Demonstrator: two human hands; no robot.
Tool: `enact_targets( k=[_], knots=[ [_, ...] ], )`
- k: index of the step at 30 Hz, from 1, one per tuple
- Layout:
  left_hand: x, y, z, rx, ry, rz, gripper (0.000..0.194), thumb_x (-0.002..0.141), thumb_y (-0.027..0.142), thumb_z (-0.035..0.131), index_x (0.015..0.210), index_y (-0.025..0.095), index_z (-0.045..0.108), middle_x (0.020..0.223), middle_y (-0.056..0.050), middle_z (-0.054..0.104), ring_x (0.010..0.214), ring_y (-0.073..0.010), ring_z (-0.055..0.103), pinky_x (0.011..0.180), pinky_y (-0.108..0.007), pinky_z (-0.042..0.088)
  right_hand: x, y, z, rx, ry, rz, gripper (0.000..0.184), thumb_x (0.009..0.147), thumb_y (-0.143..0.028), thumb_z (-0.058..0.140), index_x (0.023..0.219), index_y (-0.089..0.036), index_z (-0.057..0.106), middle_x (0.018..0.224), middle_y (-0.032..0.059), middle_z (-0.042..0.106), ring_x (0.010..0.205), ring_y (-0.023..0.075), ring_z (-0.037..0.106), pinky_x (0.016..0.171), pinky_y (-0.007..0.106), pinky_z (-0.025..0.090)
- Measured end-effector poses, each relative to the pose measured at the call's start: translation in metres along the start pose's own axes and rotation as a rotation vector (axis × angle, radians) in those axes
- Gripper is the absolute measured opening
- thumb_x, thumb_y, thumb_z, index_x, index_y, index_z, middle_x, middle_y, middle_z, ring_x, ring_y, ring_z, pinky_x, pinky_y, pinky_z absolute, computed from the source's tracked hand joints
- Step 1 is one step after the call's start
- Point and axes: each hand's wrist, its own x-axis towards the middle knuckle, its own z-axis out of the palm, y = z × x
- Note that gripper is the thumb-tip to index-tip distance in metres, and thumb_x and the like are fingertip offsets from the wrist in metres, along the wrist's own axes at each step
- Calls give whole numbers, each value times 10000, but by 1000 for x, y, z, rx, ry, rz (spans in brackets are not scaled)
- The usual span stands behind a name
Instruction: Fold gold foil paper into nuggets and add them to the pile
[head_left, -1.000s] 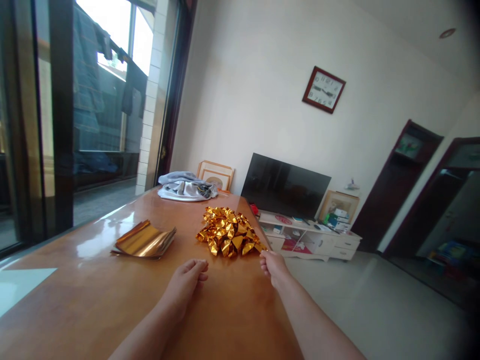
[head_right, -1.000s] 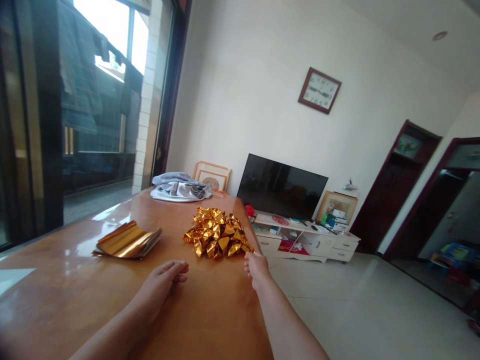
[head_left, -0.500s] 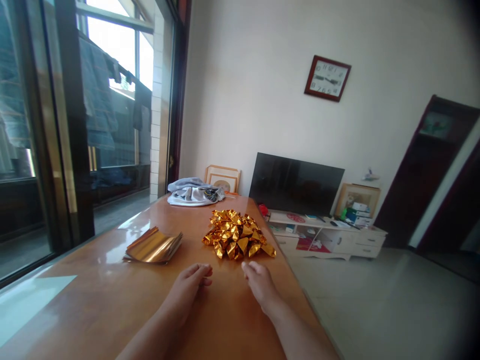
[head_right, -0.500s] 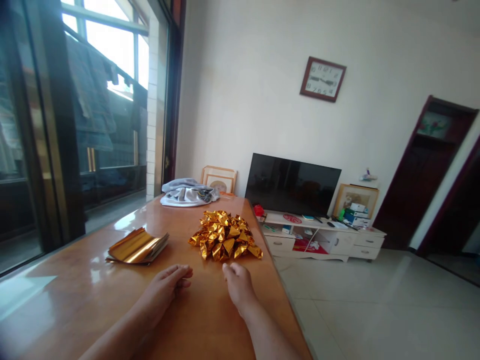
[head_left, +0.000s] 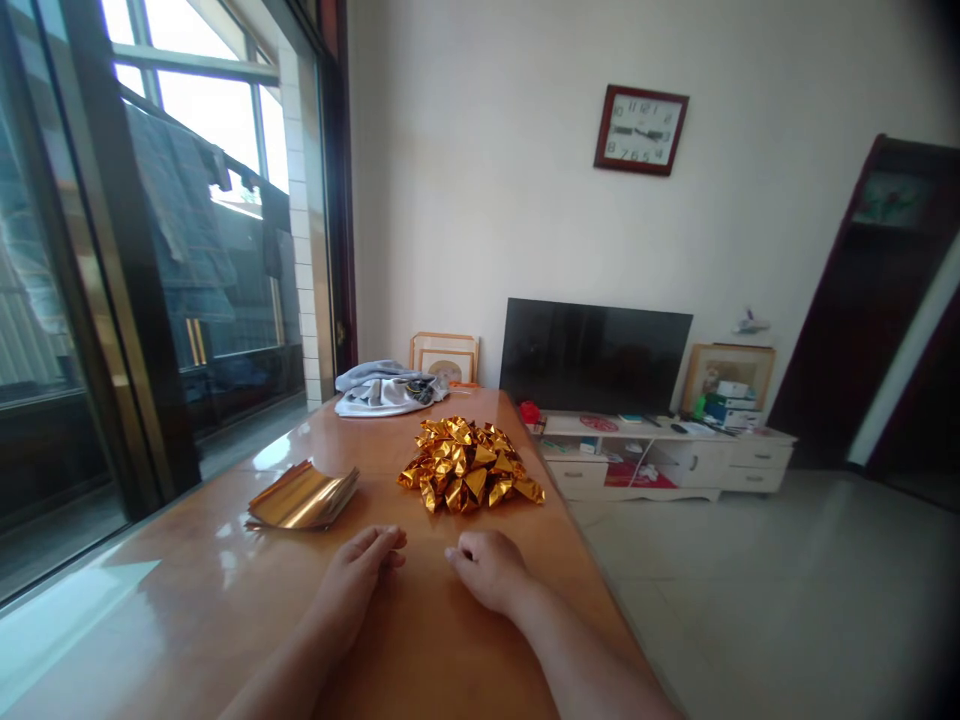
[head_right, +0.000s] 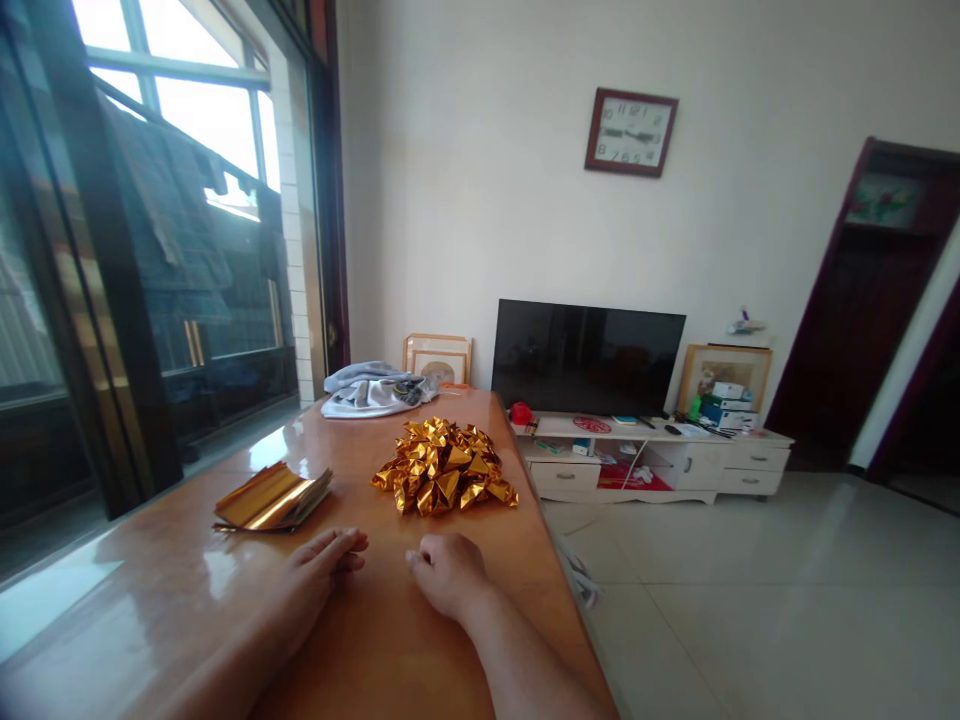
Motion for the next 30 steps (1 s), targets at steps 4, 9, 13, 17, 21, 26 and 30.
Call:
enact_targets(
  k=[4, 9, 13, 17, 21, 26, 30],
  knots=[
    [-5, 1, 4, 34, 41, 47, 423, 798, 587, 690, 852, 168, 709, 857, -55, 689, 749, -160, 608, 655, -250, 452, 1, 0, -1, -65, -30, -16, 354, 900, -456, 579, 658, -198, 579, 661, -11, 624, 610, 117, 461, 562, 271, 189],
    [-10, 8, 11, -56, 143, 36, 396, 745, 549, 734, 803, 161, 679, 807, -54, 679, 697, -151, 612, 619, -249, 449, 1, 3, 0, -95, -69, -54, 364, 935, -453, 531, 680, -195, 569, 680, 1, 631, 623, 121, 483, 567, 267, 198],
    [-10, 13, 6, -53, 263, 30, 354, 730, 488, 733, 836, 156, 668, 825, -64, 678, 673, -144, 620, 598, -251, 454, 2, 7, 2, -84, -93, -85, 384, 944, -452, 513, 663, -191, 540, 653, 1, 607, 605, 121, 477, 564, 268, 194],
    [-8, 16, -9, -53, 365, 15, 332, 765, 454, 673, 901, 151, 660, 864, -81, 684, 656, -131, 625, 577, -246, 458, 2, 10, 3, -65, -99, -104, 381, 949, -438, 503, 658, -192, 516, 649, -2, 600, 597, 121, 473, 564, 267, 193],
    [-2, 23, -28, -6, 457, 7, 272, 780, 409, 633, 883, 158, 638, 854, -74, 685, 648, -127, 629, 573, -243, 465, 3, 14, 5, -48, -106, -113, 373, 937, -426, 516, 647, -192, 504, 646, -2, 599, 609, 128, 483, 571, 265, 205],
    [9, 34, -62, 161, 569, 21, 238, 804, 388, 599, 831, 156, 648, 795, -81, 690, 623, -141, 614, 571, -261, 467, 4, 19, 9, -25, -100, -113, 375, 934, -436, 510, 647, -194, 491, 633, -7, 588, 599, 130, 481, 570, 266, 213],
    [14, 36, -92, 378, 649, 41, 191, 815, 345, 592, 764, 169, 645, 692, -55, 652, 643, -175, 612, 575, -270, 442, 4, 21, 11, -17, -92, -117, 372, 931, -446, 509, 654, -198, 492, 626, -8, 584, 590, 131, 480, 565, 267, 215]
  ],
)
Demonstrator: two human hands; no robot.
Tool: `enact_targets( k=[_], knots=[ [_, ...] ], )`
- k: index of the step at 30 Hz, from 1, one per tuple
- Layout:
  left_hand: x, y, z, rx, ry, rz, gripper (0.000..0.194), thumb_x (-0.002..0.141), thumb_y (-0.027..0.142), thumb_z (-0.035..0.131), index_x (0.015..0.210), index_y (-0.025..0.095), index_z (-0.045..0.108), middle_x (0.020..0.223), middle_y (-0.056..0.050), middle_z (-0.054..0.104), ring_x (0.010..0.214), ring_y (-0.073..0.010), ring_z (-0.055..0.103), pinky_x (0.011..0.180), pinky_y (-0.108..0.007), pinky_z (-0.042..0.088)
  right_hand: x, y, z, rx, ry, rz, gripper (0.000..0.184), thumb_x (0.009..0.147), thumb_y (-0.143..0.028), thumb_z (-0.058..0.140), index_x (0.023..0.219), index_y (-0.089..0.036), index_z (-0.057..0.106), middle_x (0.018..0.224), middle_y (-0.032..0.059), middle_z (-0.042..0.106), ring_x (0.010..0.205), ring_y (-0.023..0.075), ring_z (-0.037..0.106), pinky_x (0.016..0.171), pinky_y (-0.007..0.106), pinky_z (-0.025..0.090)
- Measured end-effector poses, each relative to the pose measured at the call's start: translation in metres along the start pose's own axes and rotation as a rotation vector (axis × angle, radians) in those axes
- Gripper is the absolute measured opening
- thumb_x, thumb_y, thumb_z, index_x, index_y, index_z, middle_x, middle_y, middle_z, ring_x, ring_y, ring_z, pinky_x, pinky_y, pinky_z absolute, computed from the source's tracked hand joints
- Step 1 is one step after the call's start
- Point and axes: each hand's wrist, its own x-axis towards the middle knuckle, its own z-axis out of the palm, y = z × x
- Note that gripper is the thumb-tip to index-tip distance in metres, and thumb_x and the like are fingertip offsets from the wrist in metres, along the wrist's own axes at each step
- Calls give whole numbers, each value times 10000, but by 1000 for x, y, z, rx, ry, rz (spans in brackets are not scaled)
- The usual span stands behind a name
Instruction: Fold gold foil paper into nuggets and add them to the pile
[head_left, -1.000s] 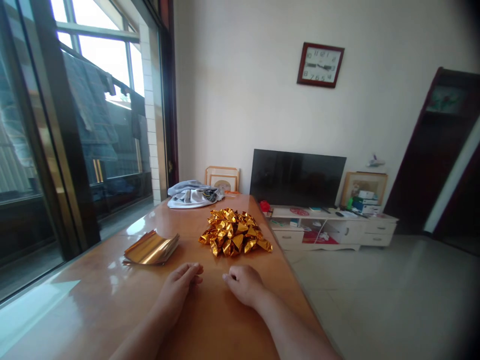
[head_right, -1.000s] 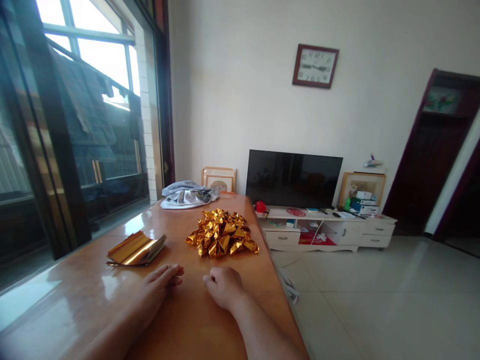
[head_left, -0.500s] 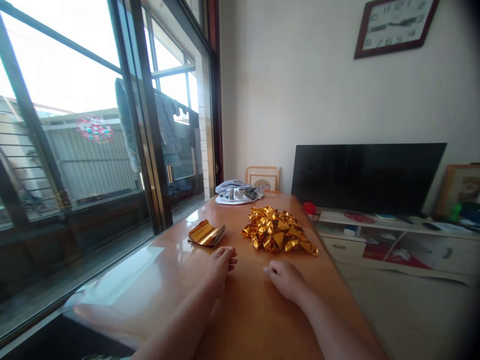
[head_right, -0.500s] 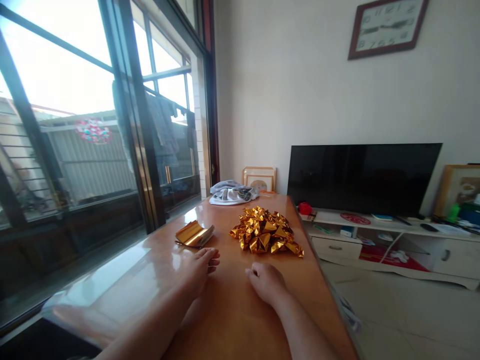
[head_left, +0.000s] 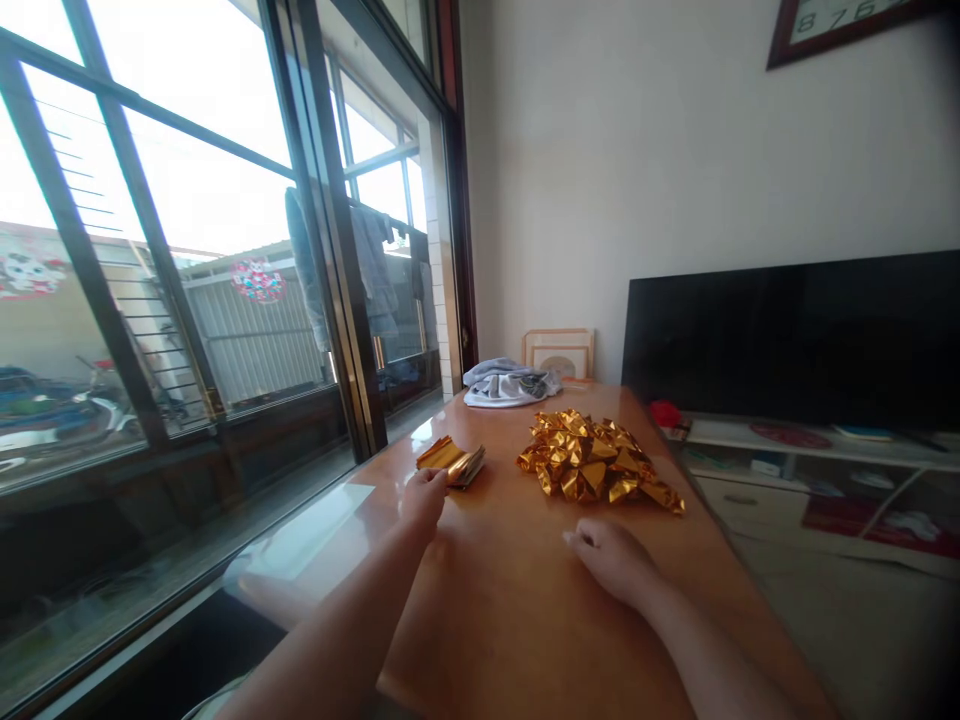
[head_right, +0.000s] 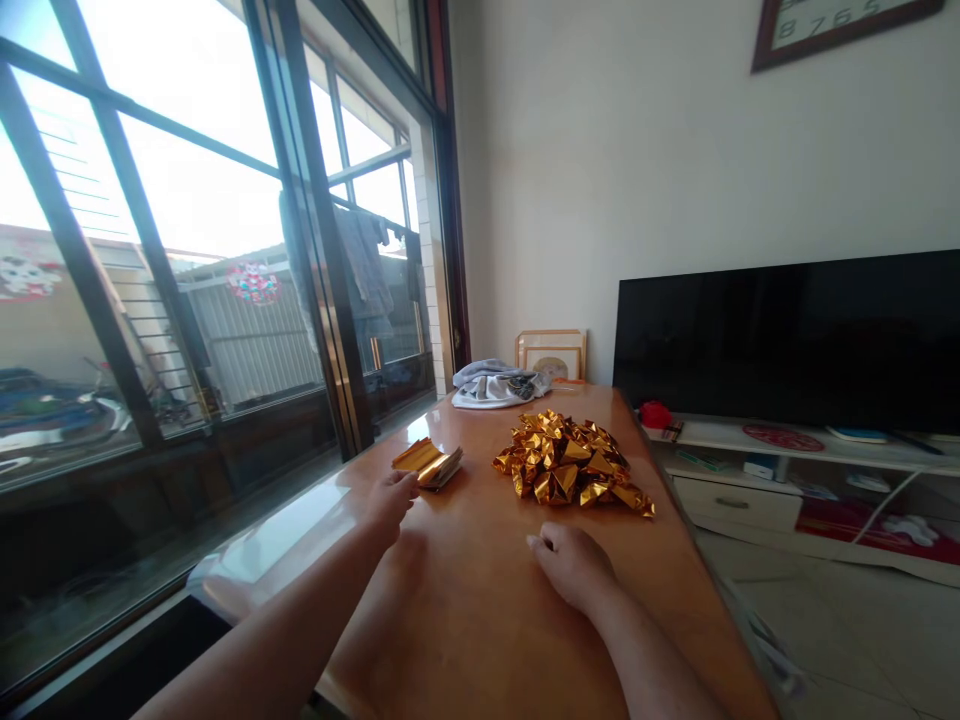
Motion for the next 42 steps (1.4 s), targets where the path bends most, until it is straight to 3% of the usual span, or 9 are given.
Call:
enact_targets(
  k=[6, 11, 16, 21, 26, 42],
  knots=[
    [18, -18, -12, 282, 25, 135, 81, 771, 270, 669, 796, 193, 679, 745, -33, 672, 795, -211, 629, 699, -287, 441, 1, -1, 0, 10, -13, 17, 380, 933, -451, 503, 649, -198, 485, 619, -9, 581, 587, 130, 481, 562, 266, 215],
    [23, -21, -8, 403, 8, 244, 140, 738, 267, 732, 867, 214, 713, 910, -49, 689, 912, -230, 619, 810, -311, 433, 1, -3, -1, 13, -18, 32, 378, 929, -444, 511, 645, -197, 483, 616, -11, 581, 592, 131, 487, 563, 267, 218],
    [24, -18, -2, 430, -9, 298, 147, 709, 280, 767, 843, 240, 722, 1004, -73, 670, 907, -251, 620, 813, -328, 437, 0, -4, -1, 17, -9, 29, 380, 928, -445, 509, 639, -198, 487, 611, -9, 575, 591, 137, 491, 566, 269, 227],
    [29, -15, 2, 429, -28, 300, 66, 683, 217, 758, 687, 242, 697, 861, -69, 653, 839, -259, 629, 769, -327, 441, 1, -3, -1, 33, -19, 39, 378, 919, -444, 526, 634, -198, 495, 613, -6, 579, 594, 139, 490, 569, 268, 231],
    [35, -13, 5, 400, -39, 280, 196, 714, 225, 704, 545, 238, 606, 674, -63, 611, 822, -269, 626, 737, -314, 430, 1, -3, 0, 38, -14, 31, 373, 920, -438, 527, 635, -199, 494, 617, -6, 583, 592, 138, 487, 569, 269, 226],
    [38, -7, 0, 338, 48, 187, 171, 637, 225, 757, 568, 214, 601, 582, -10, 573, 678, -221, 597, 631, -285, 365, 1, -5, -2, 43, -14, 44, 379, 913, -432, 543, 621, -198, 488, 620, -7, 590, 602, 136, 484, 564, 267, 222]
  ],
)
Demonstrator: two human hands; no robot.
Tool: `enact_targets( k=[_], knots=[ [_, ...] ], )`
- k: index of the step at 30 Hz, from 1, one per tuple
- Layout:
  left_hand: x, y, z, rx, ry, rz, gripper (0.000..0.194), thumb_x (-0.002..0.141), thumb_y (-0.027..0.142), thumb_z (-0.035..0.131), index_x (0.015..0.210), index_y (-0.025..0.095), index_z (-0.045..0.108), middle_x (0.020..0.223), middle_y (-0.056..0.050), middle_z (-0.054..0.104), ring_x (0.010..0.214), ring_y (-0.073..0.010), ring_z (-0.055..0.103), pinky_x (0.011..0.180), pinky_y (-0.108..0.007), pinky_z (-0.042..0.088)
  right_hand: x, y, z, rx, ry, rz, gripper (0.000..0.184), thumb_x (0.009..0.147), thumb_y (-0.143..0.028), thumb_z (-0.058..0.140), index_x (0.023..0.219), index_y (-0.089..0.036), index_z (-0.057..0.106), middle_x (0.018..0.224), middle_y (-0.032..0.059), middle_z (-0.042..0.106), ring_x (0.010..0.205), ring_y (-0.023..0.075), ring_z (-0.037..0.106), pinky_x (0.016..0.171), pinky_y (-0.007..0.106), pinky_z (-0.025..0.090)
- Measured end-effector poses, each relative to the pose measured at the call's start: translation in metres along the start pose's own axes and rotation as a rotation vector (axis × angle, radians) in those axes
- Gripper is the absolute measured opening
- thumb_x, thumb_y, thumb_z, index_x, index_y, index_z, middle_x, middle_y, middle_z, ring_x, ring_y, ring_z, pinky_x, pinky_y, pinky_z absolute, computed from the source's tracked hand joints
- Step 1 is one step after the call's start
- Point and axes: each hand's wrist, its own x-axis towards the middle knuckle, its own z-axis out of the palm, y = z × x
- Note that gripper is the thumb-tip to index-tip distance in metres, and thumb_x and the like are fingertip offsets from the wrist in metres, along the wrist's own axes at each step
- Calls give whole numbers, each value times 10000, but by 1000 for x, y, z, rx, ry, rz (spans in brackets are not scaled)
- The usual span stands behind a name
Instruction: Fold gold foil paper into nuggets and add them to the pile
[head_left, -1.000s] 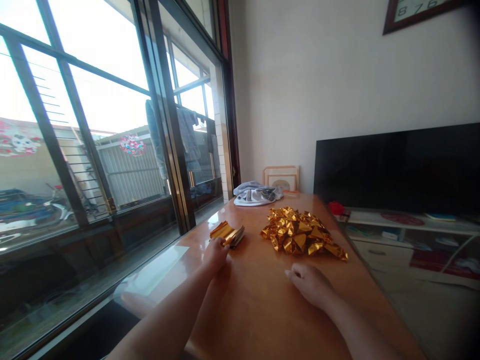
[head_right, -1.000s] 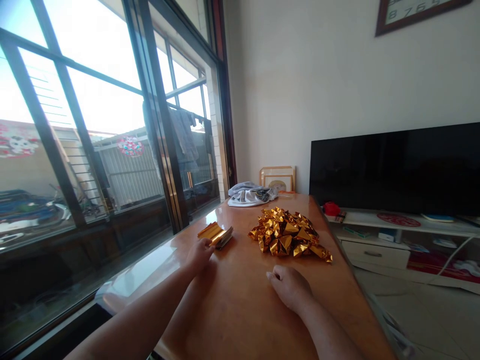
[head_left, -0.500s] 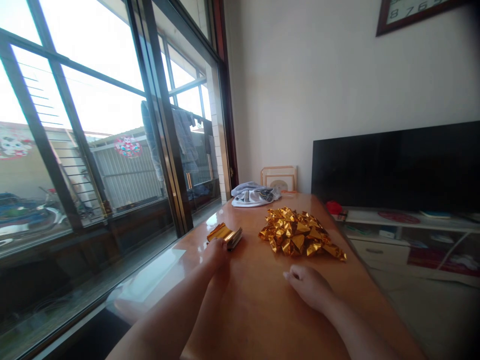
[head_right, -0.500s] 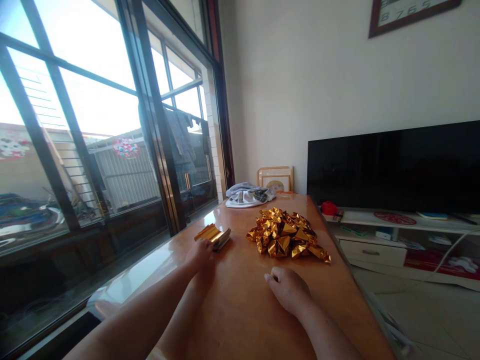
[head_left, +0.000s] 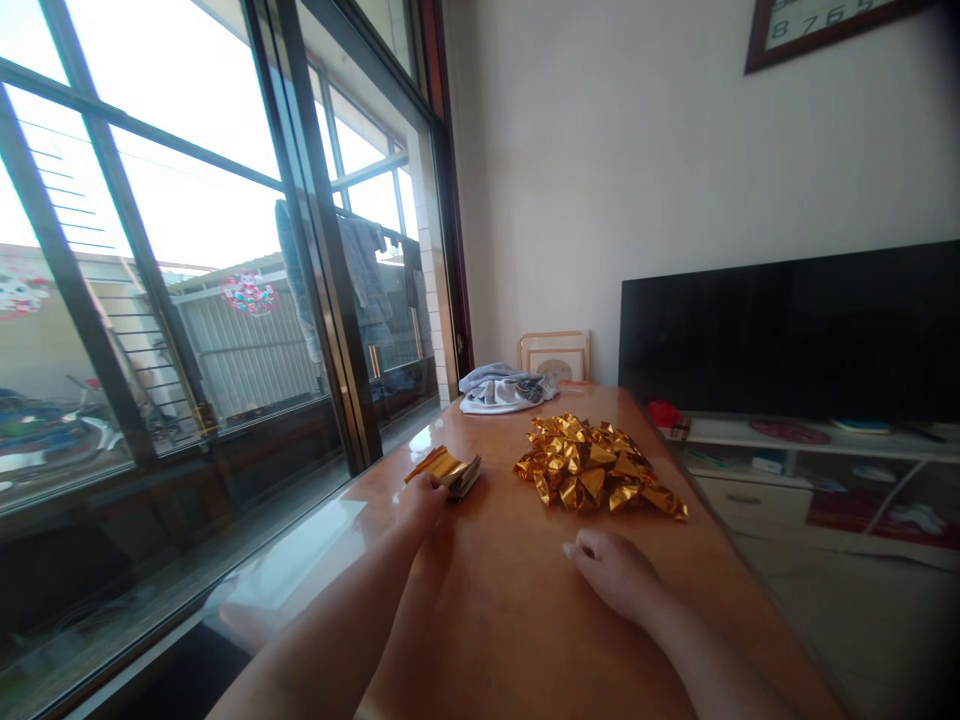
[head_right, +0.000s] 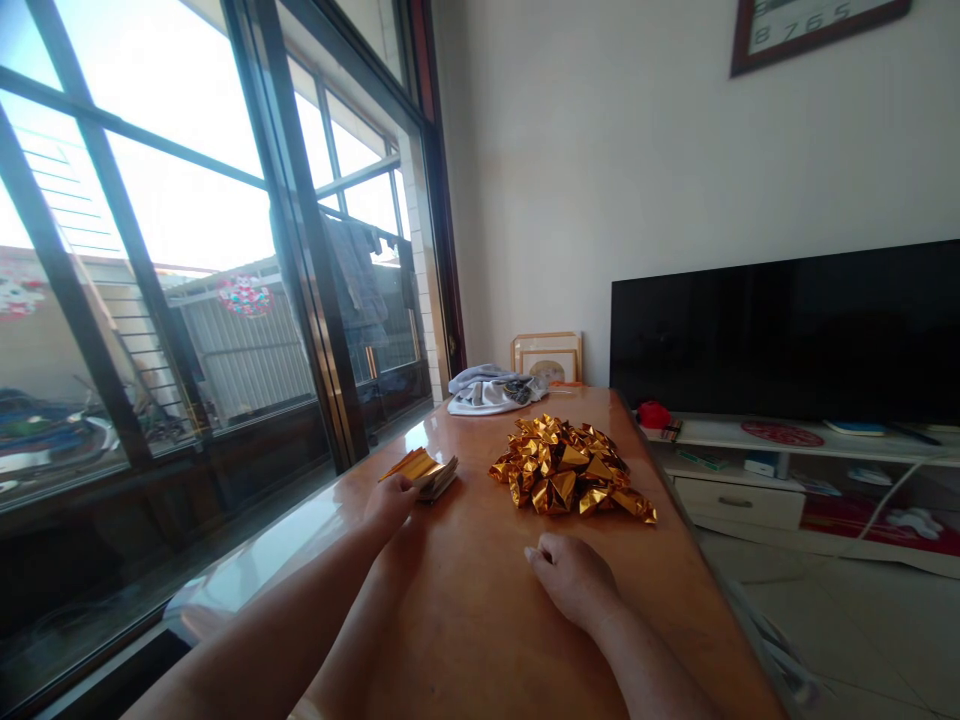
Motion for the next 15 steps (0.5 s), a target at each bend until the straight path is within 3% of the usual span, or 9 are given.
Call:
enact_targets(
  k=[9, 15],
  knots=[
    [-2, 1, -9, 11, 58, 18, 236, 723, 333, 727, 616, 230, 544, 592, 12, 543, 643, -187, 541, 620, -272, 335, 1, 2, 1, 2, 2, -9, 368, 912, -419, 537, 622, -199, 480, 615, -12, 576, 609, 138, 483, 573, 267, 233],
    [-10, 13, -26, -5, 85, 100, 88, 797, 284, 646, 758, 238, 582, 662, -4, 571, 687, -208, 543, 650, -288, 323, 0, 0, 0, 9, -2, 0, 361, 911, -416, 546, 627, -197, 498, 628, -6, 589, 608, 138, 487, 566, 270, 220]
  ],
)
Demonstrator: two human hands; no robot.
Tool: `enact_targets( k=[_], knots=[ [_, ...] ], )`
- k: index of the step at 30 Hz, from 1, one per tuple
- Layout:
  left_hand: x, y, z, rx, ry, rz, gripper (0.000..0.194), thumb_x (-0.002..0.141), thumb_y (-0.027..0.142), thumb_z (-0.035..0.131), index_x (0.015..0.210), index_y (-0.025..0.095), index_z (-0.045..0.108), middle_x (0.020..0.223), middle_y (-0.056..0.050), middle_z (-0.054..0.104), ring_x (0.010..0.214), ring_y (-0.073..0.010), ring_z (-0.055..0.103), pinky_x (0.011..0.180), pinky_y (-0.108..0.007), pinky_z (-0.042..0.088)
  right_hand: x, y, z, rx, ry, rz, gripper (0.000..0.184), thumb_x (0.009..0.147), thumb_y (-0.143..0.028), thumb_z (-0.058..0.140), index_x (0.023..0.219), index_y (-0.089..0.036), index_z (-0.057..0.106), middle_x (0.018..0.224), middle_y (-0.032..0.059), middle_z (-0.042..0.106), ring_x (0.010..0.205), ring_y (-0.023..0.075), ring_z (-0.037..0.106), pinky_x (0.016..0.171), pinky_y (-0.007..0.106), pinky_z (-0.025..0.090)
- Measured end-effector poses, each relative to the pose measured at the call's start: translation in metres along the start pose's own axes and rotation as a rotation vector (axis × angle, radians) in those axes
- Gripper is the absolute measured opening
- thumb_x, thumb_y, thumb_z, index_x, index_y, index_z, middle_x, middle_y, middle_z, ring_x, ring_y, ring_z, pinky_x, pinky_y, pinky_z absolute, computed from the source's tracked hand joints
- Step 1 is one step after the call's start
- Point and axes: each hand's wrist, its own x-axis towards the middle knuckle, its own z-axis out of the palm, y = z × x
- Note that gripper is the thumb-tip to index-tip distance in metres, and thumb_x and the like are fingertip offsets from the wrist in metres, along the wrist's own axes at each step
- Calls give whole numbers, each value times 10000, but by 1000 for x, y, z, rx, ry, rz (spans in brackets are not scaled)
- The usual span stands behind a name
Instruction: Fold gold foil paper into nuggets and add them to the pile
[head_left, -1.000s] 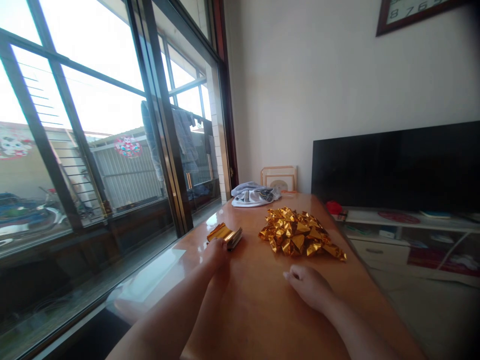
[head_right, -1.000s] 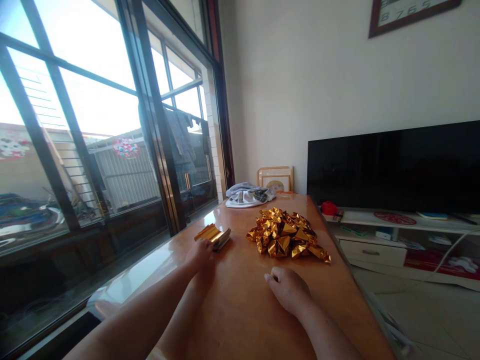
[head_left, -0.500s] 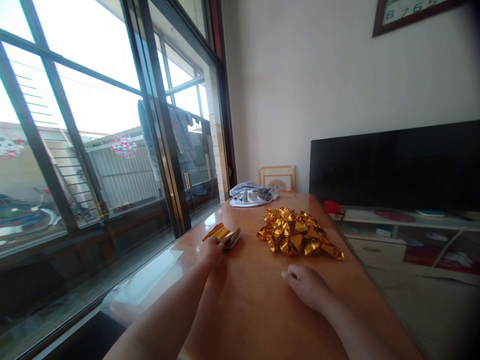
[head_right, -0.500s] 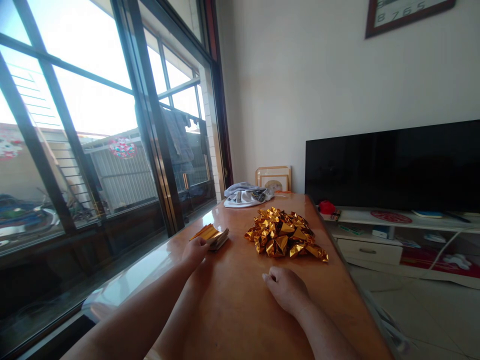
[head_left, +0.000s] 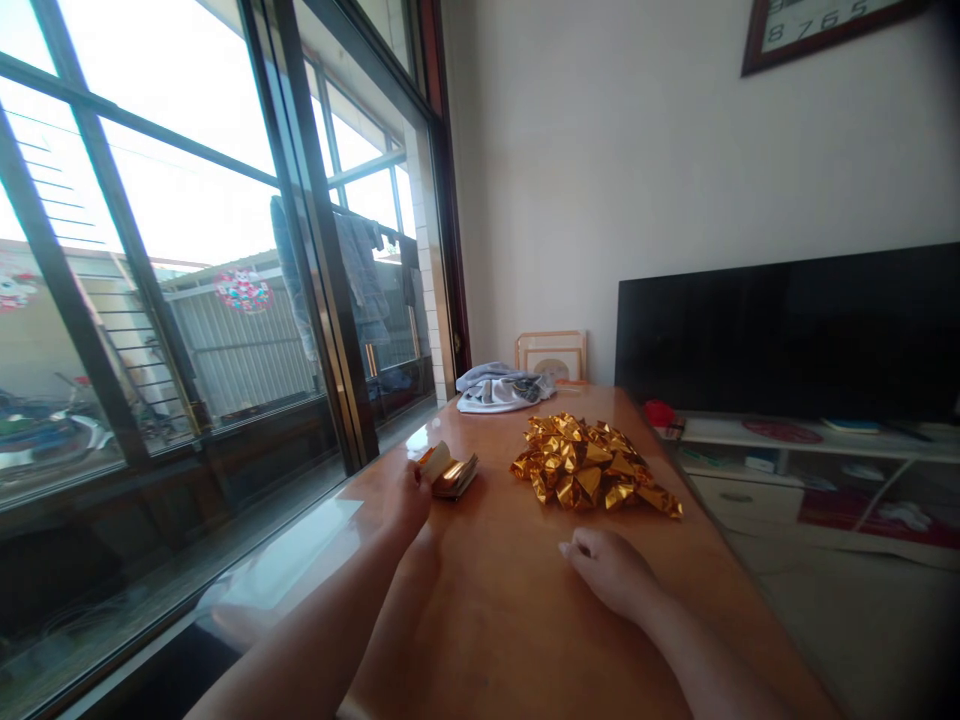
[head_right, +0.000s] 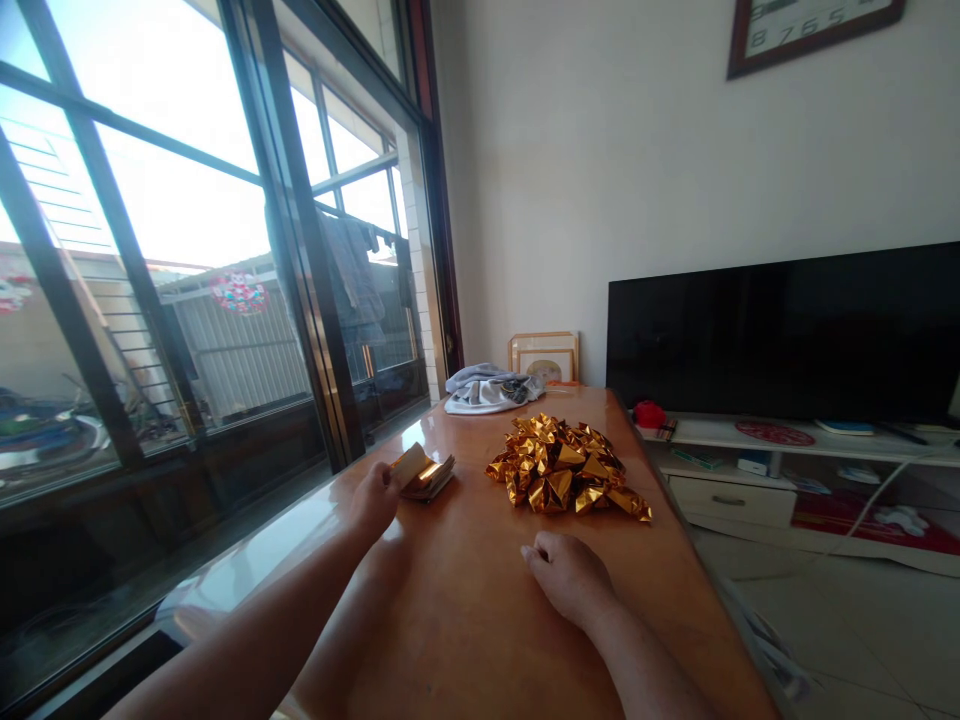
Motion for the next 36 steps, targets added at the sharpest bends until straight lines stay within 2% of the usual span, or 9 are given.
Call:
enact_targets(
  k=[8, 14, 18, 20, 22, 25, 29, 32, 36],
  knots=[
    [-17, 32, -13, -287, -50, 108, 160, 825, 373, 605, 913, 240, 595, 850, -20, 630, 796, -196, 577, 705, -284, 407, -3, -6, -5, 3, 12, 0, 351, 906, -411, 552, 630, -199, 505, 628, -1, 603, 603, 140, 498, 566, 267, 237],
    [-48, 64, -11, -577, -214, 41, 291, 814, 469, 631, 922, 206, 571, 739, 6, 591, 600, -129, 517, 563, -246, 399, -7, -16, -4, 156, 91, -42, 331, 927, -430, 509, 686, -206, 547, 663, 8, 630, 631, 156, 545, 587, 261, 330],
    [-68, 75, -4, -691, -345, -34, 305, 800, 481, 680, 824, 202, 561, 642, 38, 508, 533, -95, 447, 528, -226, 354, -6, -25, -2, 435, 134, -26, 318, 908, -483, 551, 1021, -207, 660, 935, 60, 716, 849, 214, 645, 722, 287, 465],
    [-76, 77, 3, -757, -420, -117, 295, 798, 463, 699, 812, 206, 557, 626, 50, 491, 526, -85, 423, 523, -215, 327, -6, -28, -1, 601, 108, 9, 466, 887, -509, 592, 1239, -204, 611, 1088, 81, 707, 986, 233, 652, 820, 308, 489],
    [-83, 75, 11, -802, -485, -203, 284, 790, 438, 718, 804, 205, 556, 616, 59, 484, 522, -76, 406, 519, -209, 300, -8, -31, 0, 727, 53, 46, 581, 883, -525, 604, 1356, -193, 540, 1131, 86, 691, 1035, 238, 642, 852, 318, 492],
    [-92, 70, 24, -799, -513, -263, 293, 754, 420, 746, 794, 201, 555, 610, 67, 488, 507, -70, 392, 504, -210, 275, -11, -34, 2, 788, -2, 97, 632, 877, -484, 621, 1404, -160, 494, 949, 50, 683, 884, 211, 639, 764, 307, 488],
    [-98, 63, 33, -786, -510, -297, 308, 730, 428, 753, 788, 197, 557, 605, 69, 498, 504, -73, 408, 495, -209, 277, -14, -37, 3, 757, 17, 104, 583, 835, -328, 644, 1369, -128, 524, 708, -39, 553, 679, 145, 544, 659, 265, 429],
    [-97, 57, 35, -741, -511, -291, 321, 726, 439, 757, 823, 195, 573, 618, 66, 520, 514, -76, 428, 494, -204, 295, -15, -41, 3, 777, 16, 110, 542, 822, -279, 629, 1340, -141, 546, 688, -54, 510, 636, 126, 514, 609, 245, 414],
    [-95, 52, 39, -694, -510, -255, 350, 741, 473, 744, 879, 196, 580, 642, 67, 525, 527, -81, 438, 496, -202, 318, -17, -46, 4, 840, -63, 168, 517, 826, -271, 601, 1329, -171, 542, 714, -42, 522, 584, 132, 534, 519, 244, 448]
  ],
)
